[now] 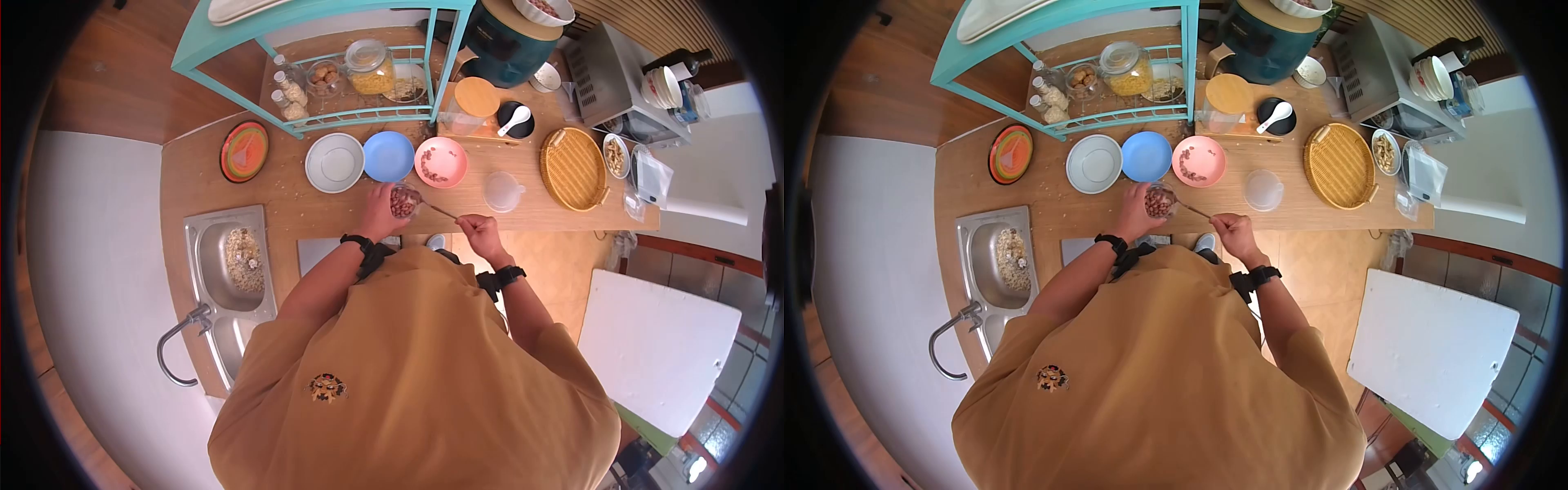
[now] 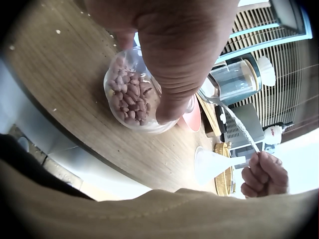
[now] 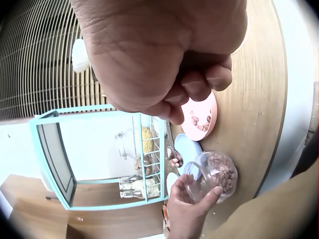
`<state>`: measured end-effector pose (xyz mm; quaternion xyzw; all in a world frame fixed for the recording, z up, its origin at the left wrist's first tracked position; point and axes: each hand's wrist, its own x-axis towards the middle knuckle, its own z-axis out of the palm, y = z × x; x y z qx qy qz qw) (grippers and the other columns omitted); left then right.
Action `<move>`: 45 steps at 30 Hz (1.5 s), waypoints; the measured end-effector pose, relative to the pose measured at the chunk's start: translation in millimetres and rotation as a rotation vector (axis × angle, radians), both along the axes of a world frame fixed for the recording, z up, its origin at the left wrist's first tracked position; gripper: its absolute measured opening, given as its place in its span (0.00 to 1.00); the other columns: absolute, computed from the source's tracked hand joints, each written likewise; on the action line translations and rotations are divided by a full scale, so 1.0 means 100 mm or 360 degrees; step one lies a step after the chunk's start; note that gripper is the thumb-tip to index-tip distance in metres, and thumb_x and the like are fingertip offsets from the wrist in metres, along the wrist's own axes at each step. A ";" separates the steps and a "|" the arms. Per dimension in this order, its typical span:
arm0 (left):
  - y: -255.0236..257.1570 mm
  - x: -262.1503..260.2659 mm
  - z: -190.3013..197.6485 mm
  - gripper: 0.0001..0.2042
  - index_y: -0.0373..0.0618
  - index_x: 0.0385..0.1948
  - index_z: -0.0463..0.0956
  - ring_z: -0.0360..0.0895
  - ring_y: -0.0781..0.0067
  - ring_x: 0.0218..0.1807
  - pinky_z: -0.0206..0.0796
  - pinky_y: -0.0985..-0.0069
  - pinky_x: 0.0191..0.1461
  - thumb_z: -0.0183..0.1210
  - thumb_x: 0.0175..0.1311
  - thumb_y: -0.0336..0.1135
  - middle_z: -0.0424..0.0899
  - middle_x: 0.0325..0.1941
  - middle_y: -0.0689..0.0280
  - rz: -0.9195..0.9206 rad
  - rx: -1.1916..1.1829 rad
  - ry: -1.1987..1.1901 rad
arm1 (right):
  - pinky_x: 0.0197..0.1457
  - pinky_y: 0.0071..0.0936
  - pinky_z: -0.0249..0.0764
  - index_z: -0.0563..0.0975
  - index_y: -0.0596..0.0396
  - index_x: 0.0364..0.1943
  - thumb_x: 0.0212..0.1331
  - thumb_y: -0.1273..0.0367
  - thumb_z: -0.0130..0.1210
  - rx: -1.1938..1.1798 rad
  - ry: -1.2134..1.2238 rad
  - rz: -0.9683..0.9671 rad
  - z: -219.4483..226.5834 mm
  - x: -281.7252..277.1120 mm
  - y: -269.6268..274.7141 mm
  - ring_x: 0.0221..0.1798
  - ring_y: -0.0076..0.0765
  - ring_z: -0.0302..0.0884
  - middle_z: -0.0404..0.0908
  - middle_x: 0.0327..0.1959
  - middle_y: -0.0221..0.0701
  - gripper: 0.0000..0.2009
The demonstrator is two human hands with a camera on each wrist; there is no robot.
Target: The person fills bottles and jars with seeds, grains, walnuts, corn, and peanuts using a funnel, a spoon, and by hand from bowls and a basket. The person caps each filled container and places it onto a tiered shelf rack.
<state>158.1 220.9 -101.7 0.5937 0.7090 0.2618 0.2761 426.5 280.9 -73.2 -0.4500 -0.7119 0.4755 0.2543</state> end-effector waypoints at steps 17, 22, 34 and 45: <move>0.01 0.00 0.03 0.43 0.38 0.58 0.62 0.63 0.50 0.62 0.57 0.60 0.67 0.75 0.33 0.38 0.67 0.60 0.52 0.0002 -0.0042 0.0040 | 0.27 0.41 0.69 0.79 0.58 0.24 0.61 0.65 0.52 0.0450 -0.0448 -0.0675 -0.38 -0.01 0.54 0.23 0.56 0.73 0.75 0.19 0.47 0.13; 0.02 -0.01 0.03 0.43 0.38 0.58 0.62 0.63 0.50 0.62 0.57 0.61 0.67 0.75 0.34 0.38 0.68 0.59 0.52 -0.0008 -0.0060 0.0054 | 0.29 0.41 0.69 0.79 0.58 0.26 0.61 0.63 0.52 0.0357 -0.0400 -0.0544 -0.74 -0.10 0.70 0.25 0.57 0.74 0.75 0.21 0.47 0.13; 0.00 0.00 0.00 0.43 0.39 0.58 0.62 0.63 0.50 0.62 0.57 0.60 0.67 0.74 0.34 0.38 0.68 0.58 0.52 0.0000 0.0008 0.0030 | 0.20 0.25 0.63 0.81 0.60 0.32 0.61 0.65 0.55 -0.0576 -0.0214 -0.0277 -0.75 0.07 0.54 0.16 0.23 0.65 0.70 0.14 0.28 0.11; 0.00 -0.01 0.04 0.43 0.38 0.58 0.62 0.63 0.50 0.63 0.57 0.61 0.67 0.74 0.34 0.39 0.67 0.59 0.52 0.0004 -0.0029 0.0036 | 0.15 0.17 0.51 0.80 0.60 0.34 0.63 0.67 0.54 -0.1150 0.0422 -0.0459 -0.47 0.21 0.50 0.14 0.14 0.55 0.62 0.13 0.18 0.10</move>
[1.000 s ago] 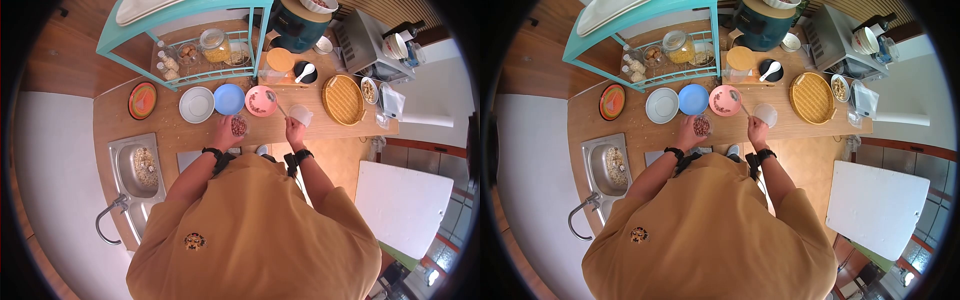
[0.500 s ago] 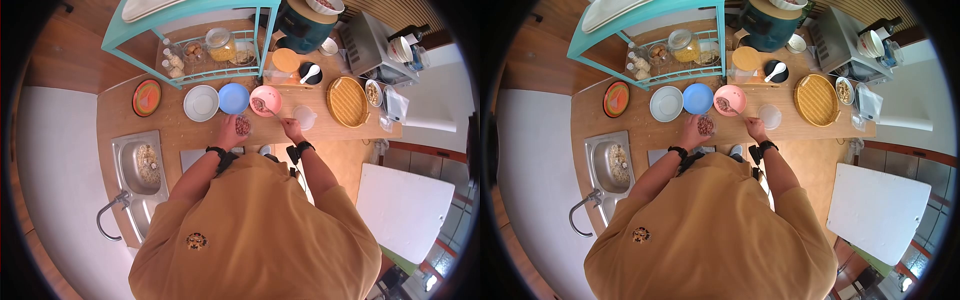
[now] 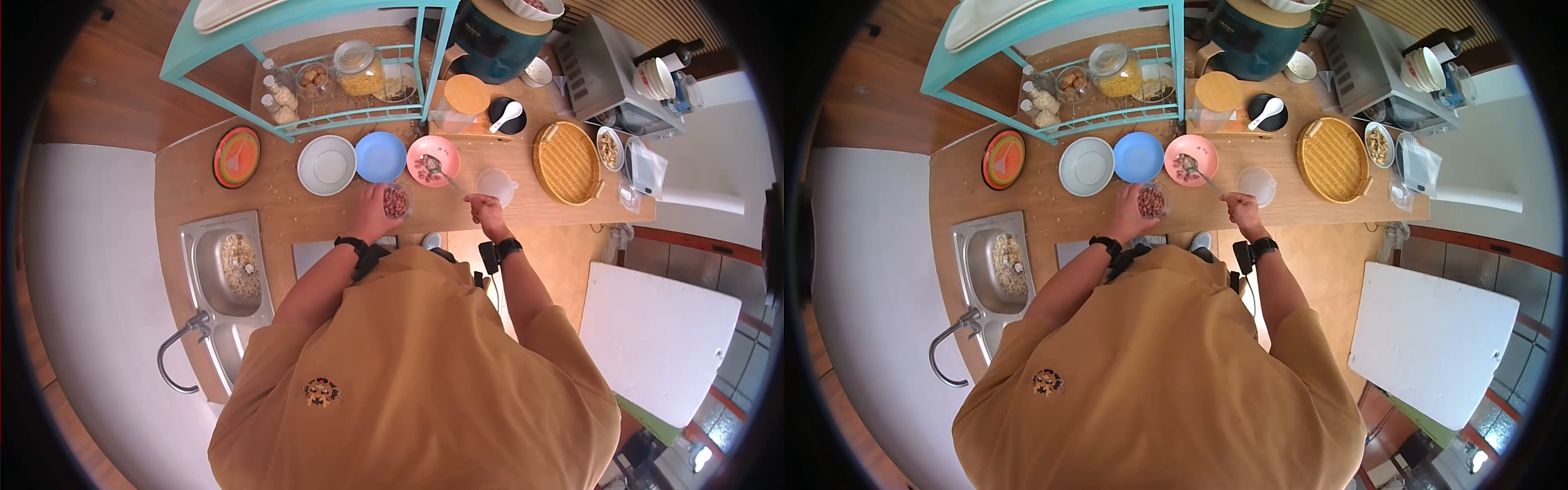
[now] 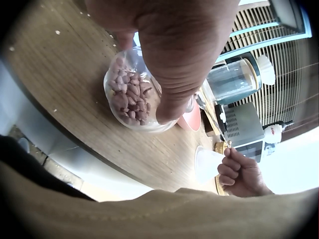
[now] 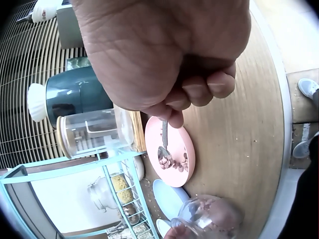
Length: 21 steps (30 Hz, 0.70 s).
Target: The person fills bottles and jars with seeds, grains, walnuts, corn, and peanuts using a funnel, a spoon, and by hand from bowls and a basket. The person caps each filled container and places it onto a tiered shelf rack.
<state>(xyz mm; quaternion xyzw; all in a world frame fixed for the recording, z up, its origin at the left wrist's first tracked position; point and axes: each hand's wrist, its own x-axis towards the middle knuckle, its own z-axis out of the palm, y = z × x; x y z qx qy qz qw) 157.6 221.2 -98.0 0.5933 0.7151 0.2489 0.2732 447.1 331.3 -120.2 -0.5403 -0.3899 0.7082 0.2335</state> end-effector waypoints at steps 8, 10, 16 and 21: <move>0.00 -0.01 0.01 0.41 0.40 0.57 0.63 0.63 0.49 0.61 0.57 0.59 0.66 0.73 0.35 0.39 0.68 0.58 0.52 -0.0002 0.0062 -0.0017 | 0.21 0.27 0.61 0.80 0.60 0.26 0.61 0.69 0.56 0.0674 -0.0324 0.0452 0.47 -0.14 -0.25 0.15 0.26 0.61 0.68 0.12 0.22 0.10; 0.00 -0.01 0.00 0.41 0.40 0.57 0.63 0.63 0.49 0.61 0.57 0.59 0.66 0.73 0.35 0.39 0.68 0.58 0.52 0.0004 0.0055 -0.0020 | 0.23 0.30 0.64 0.79 0.60 0.24 0.60 0.70 0.56 0.1052 -0.0404 0.0566 0.52 -0.21 -0.33 0.17 0.34 0.64 0.70 0.13 0.29 0.09; 0.00 -0.01 -0.03 0.43 0.39 0.59 0.61 0.61 0.50 0.63 0.55 0.60 0.68 0.74 0.35 0.39 0.66 0.60 0.52 -0.0008 0.0005 -0.0035 | 0.26 0.41 0.68 0.76 0.58 0.27 0.58 0.73 0.54 0.1767 -0.0618 0.0828 0.78 -0.30 -0.45 0.24 0.53 0.72 0.73 0.20 0.42 0.05; 0.00 -0.01 -0.01 0.44 0.39 0.59 0.61 0.61 0.50 0.64 0.55 0.60 0.68 0.74 0.35 0.39 0.66 0.60 0.52 -0.0010 0.0018 -0.0043 | 0.27 0.42 0.69 0.74 0.58 0.23 0.59 0.73 0.52 0.1776 -0.0872 0.0371 0.54 -0.17 -0.28 0.24 0.54 0.73 0.73 0.19 0.44 0.08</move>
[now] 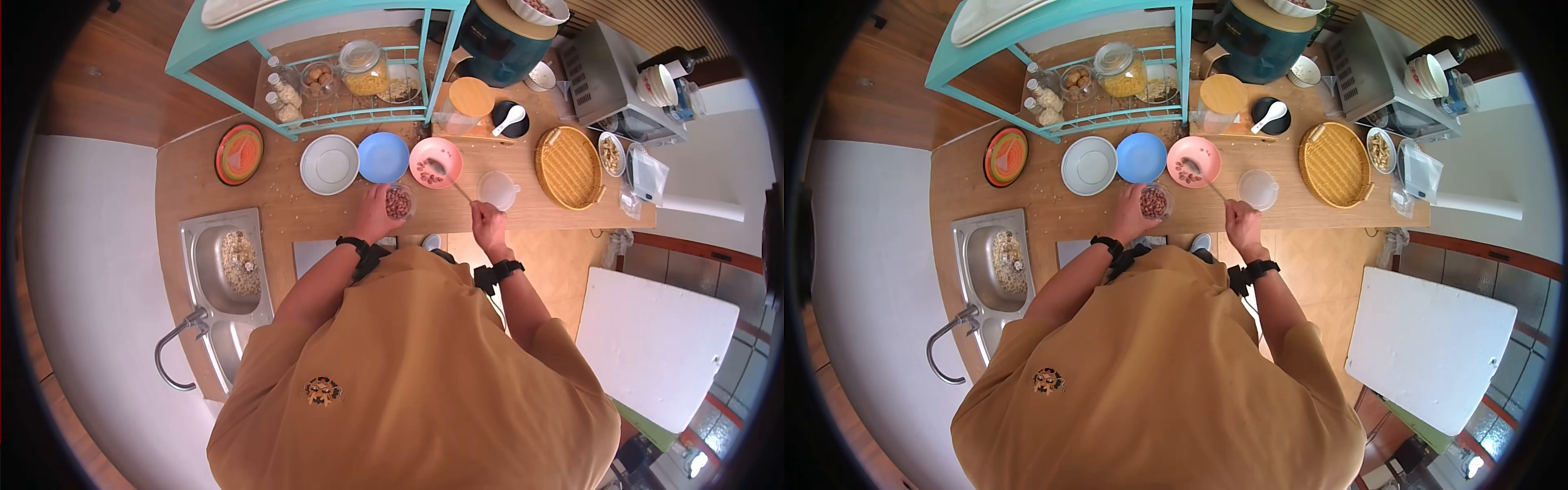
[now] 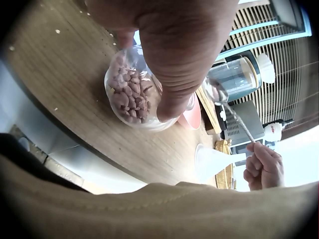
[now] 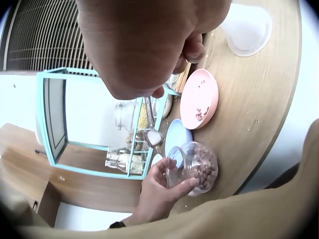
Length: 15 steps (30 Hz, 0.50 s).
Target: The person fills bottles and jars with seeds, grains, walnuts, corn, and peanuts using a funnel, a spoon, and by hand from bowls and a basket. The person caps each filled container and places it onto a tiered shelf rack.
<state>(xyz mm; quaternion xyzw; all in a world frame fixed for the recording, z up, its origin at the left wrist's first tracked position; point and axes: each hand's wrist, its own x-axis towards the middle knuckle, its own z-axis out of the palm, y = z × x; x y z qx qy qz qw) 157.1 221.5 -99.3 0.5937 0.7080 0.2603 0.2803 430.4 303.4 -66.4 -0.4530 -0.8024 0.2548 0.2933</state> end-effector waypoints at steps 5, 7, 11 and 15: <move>0.01 0.00 -0.03 0.44 0.38 0.59 0.61 0.61 0.50 0.63 0.55 0.60 0.68 0.75 0.34 0.38 0.66 0.60 0.51 -0.0006 -0.0012 0.0019 | 0.27 0.43 0.69 0.75 0.58 0.22 0.61 0.69 0.52 0.0052 -0.0181 -0.0238 -0.27 0.13 0.19 0.25 0.56 0.75 0.75 0.21 0.46 0.11; 0.02 -0.01 0.00 0.44 0.39 0.59 0.61 0.62 0.50 0.63 0.56 0.60 0.68 0.75 0.34 0.38 0.66 0.60 0.51 -0.0007 -0.0020 0.0015 | 0.27 0.42 0.69 0.77 0.58 0.23 0.61 0.68 0.53 0.0044 -0.0183 -0.0244 -0.38 0.12 0.19 0.25 0.57 0.74 0.75 0.20 0.47 0.11; 0.00 0.01 -0.01 0.44 0.39 0.59 0.62 0.62 0.49 0.63 0.56 0.60 0.67 0.75 0.33 0.38 0.67 0.60 0.51 0.0014 -0.0003 0.0000 | 0.27 0.42 0.69 0.77 0.58 0.23 0.61 0.66 0.53 -0.0149 -0.0125 -0.0354 -0.66 0.03 0.16 0.24 0.56 0.74 0.74 0.20 0.47 0.12; 0.00 0.02 0.00 0.43 0.39 0.58 0.62 0.63 0.49 0.63 0.57 0.60 0.67 0.75 0.34 0.38 0.67 0.60 0.51 0.0013 -0.0018 0.0026 | 0.27 0.40 0.69 0.79 0.57 0.26 0.60 0.63 0.54 -0.0336 -0.0054 -0.0371 -0.89 -0.11 0.17 0.23 0.54 0.73 0.74 0.18 0.47 0.12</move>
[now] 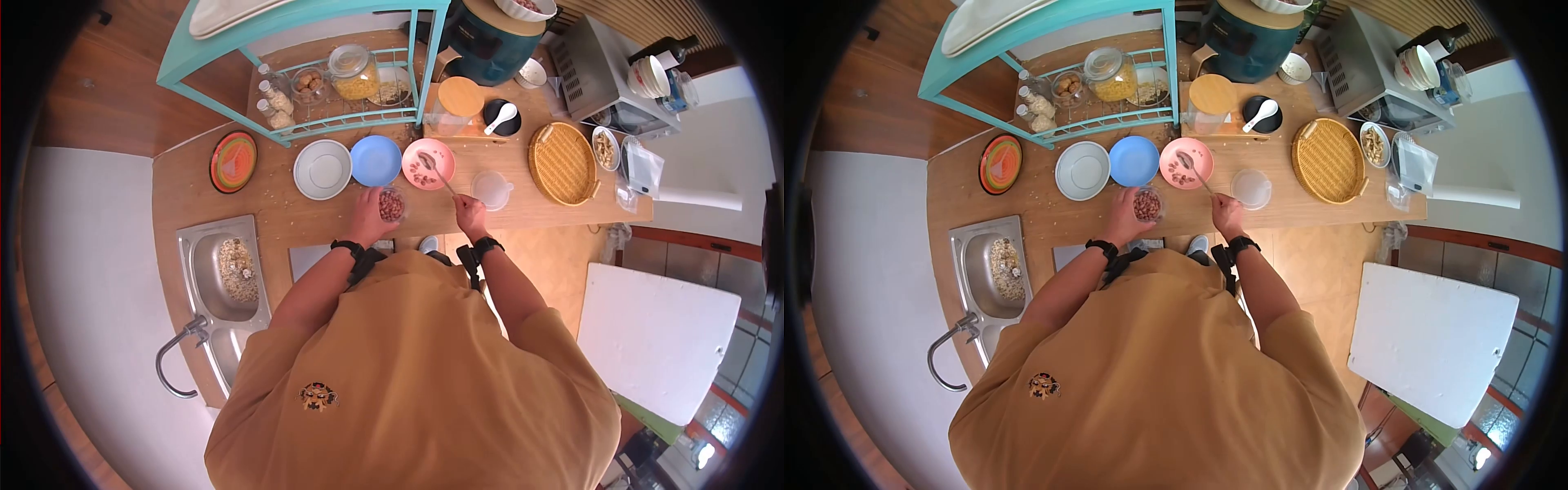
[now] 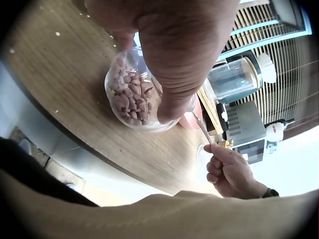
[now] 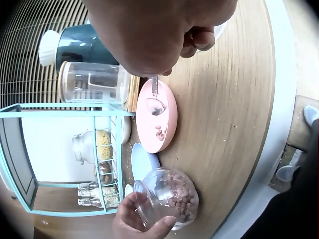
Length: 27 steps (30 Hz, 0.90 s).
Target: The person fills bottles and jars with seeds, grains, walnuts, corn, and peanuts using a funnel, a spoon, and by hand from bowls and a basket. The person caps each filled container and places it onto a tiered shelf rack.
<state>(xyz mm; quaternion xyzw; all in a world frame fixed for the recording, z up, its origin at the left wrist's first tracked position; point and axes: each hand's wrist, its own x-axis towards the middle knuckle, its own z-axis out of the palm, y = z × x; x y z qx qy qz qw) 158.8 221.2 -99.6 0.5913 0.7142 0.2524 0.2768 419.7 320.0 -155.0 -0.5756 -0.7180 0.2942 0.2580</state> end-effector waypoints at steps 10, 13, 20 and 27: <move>0.00 0.00 -0.01 0.43 0.39 0.58 0.62 0.63 0.48 0.62 0.57 0.59 0.66 0.74 0.33 0.38 0.67 0.59 0.51 -0.0025 0.0051 0.0028 | 0.17 0.27 0.62 0.79 0.60 0.26 0.61 0.67 0.53 -0.1261 0.0702 -0.0270 -0.10 -0.01 -0.10 0.13 0.29 0.67 0.71 0.12 0.30 0.12; 0.00 -0.01 -0.02 0.43 0.39 0.58 0.62 0.63 0.48 0.61 0.57 0.59 0.66 0.74 0.33 0.38 0.67 0.59 0.51 -0.0022 0.0049 0.0012 | 0.15 0.19 0.53 0.78 0.60 0.29 0.62 0.68 0.51 -0.1543 0.1180 -0.0315 0.01 0.02 -0.09 0.13 0.16 0.56 0.62 0.13 0.19 0.10; 0.00 -0.01 -0.09 0.43 0.39 0.58 0.62 0.63 0.48 0.62 0.58 0.59 0.65 0.75 0.33 0.38 0.67 0.59 0.51 -0.0013 0.0041 0.0012 | 0.14 0.19 0.49 0.77 0.58 0.33 0.65 0.68 0.50 -0.1462 0.1222 -0.0352 0.11 0.13 -0.07 0.11 0.16 0.51 0.59 0.12 0.18 0.09; 0.00 0.00 -0.08 0.43 0.40 0.58 0.61 0.63 0.47 0.60 0.58 0.58 0.64 0.75 0.34 0.37 0.67 0.57 0.51 -0.0032 0.0060 0.0027 | 0.18 0.16 0.54 0.82 0.58 0.30 0.64 0.66 0.53 -0.1169 0.0814 -0.0034 0.67 0.22 -0.19 0.15 0.11 0.56 0.66 0.14 0.17 0.11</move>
